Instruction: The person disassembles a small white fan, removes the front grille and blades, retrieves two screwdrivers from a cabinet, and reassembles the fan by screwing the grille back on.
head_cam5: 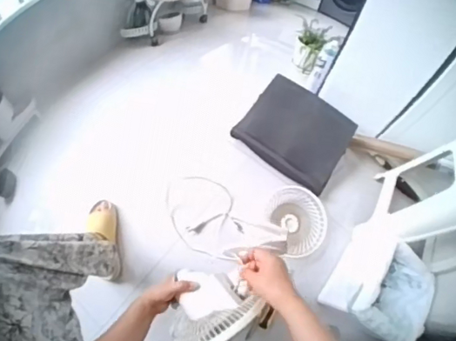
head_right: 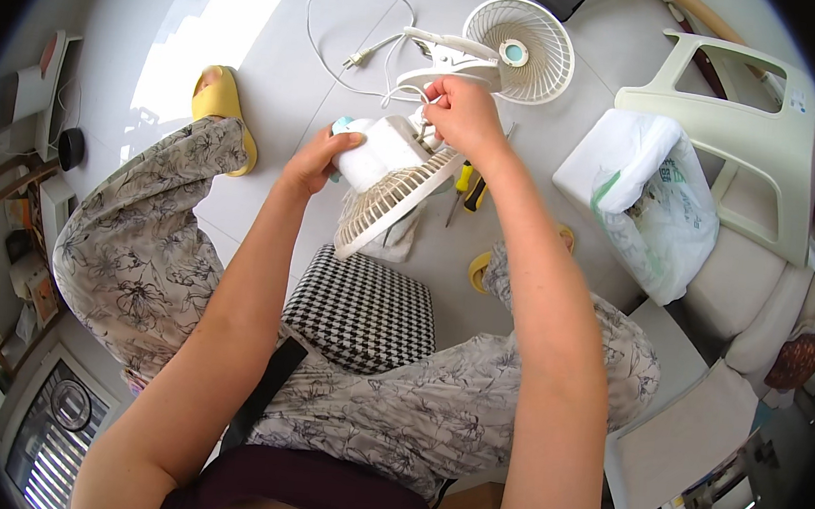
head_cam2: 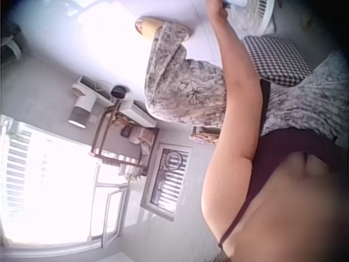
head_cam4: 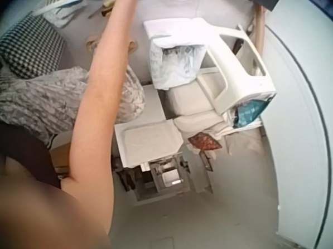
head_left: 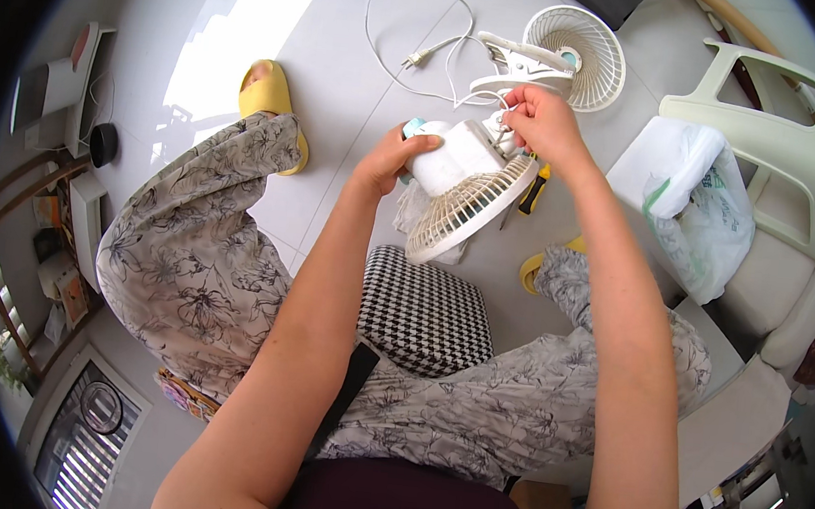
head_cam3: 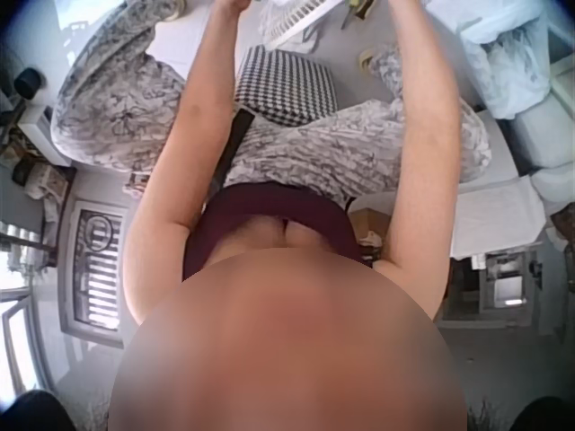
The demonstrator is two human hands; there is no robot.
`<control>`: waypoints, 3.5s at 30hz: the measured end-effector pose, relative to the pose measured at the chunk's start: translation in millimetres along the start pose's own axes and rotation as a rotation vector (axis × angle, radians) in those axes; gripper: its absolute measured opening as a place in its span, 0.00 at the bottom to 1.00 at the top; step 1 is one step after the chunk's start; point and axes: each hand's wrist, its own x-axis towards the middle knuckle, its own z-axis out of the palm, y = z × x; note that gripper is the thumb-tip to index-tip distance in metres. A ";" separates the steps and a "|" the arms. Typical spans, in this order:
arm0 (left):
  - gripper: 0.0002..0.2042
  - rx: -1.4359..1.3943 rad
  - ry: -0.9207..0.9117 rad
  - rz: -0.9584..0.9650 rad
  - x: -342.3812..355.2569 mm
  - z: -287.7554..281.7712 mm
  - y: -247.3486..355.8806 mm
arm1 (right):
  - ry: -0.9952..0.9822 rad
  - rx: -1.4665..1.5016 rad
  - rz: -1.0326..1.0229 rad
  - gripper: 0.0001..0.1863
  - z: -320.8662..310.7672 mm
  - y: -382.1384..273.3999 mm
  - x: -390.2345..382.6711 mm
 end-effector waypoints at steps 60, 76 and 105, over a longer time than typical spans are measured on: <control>0.09 1.077 0.014 0.429 97.9 15.5 14.9 | 0.389 0.426 0.230 0.06 68.0 70.1 64.5; 0.09 0.938 -0.046 0.332 102.2 11.8 7.1 | 0.402 -0.237 -0.240 0.04 71.1 72.8 57.8; 0.08 0.916 -0.019 0.365 97.7 19.1 6.8 | 0.245 -0.354 -0.143 0.07 60.8 59.4 71.1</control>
